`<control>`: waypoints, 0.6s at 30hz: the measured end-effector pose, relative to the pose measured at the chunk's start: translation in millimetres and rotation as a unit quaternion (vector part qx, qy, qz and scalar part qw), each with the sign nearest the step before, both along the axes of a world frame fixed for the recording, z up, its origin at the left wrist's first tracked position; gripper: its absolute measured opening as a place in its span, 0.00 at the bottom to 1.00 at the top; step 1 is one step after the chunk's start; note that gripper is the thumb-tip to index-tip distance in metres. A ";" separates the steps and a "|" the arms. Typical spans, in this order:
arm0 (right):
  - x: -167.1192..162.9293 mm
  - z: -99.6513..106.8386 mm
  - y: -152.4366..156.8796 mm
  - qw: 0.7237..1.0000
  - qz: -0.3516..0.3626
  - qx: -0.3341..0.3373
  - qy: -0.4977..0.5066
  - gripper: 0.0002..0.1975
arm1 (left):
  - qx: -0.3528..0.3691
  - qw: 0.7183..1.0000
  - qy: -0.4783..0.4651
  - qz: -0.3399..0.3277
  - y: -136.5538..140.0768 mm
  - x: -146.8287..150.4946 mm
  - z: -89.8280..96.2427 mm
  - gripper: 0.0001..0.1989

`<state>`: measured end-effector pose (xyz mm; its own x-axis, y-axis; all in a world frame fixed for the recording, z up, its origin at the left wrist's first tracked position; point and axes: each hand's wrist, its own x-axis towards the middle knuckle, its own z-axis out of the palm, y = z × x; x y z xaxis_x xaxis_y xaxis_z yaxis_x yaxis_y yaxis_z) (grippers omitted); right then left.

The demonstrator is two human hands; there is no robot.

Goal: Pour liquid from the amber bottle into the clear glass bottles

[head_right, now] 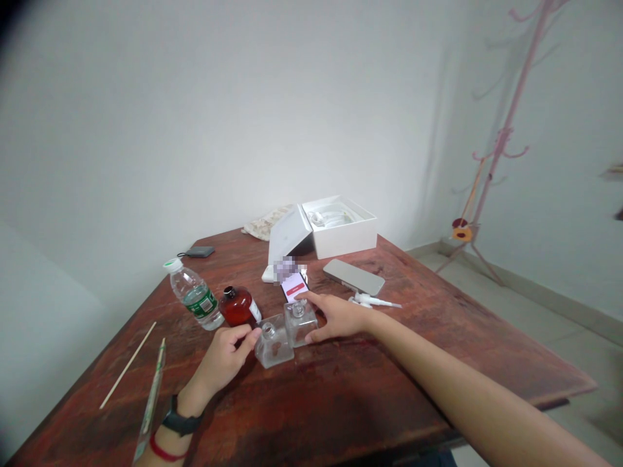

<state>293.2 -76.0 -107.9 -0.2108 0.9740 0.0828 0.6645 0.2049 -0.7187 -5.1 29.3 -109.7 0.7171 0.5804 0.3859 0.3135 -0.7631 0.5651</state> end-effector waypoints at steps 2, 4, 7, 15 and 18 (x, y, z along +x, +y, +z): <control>0.1 0.1 0.0 1.000 0.001 0.001 0.000 0.46 | 0.011 0.999 -0.026 0.017 -0.1 -1.2 0.8 0.26; 0.3 -0.2 0.0 1.000 0.000 0.002 0.003 0.45 | 0.025 0.997 -0.062 0.045 -0.3 -3.9 1.4 0.26; 0.6 -1.4 0.0 1.000 -0.001 0.002 0.005 0.45 | 0.050 0.986 -0.127 0.094 -0.7 -9.8 1.8 0.25; 0.5 -1.9 -0.2 1.000 -0.011 0.001 -0.009 0.47 | 0.088 0.939 -0.286 0.171 6.7 -13.8 -1.7 0.14; 0.5 -1.2 0.0 1.000 -0.007 -0.002 -0.011 0.46 | 0.078 0.930 -0.313 0.177 12.7 -9.8 -4.9 0.10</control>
<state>293.8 -76.0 -109.1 -0.1991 0.9772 0.0738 0.6823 0.1923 -0.7053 -14.9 42.0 -114.6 0.0981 0.6386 0.7632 0.2069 -0.7633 0.6121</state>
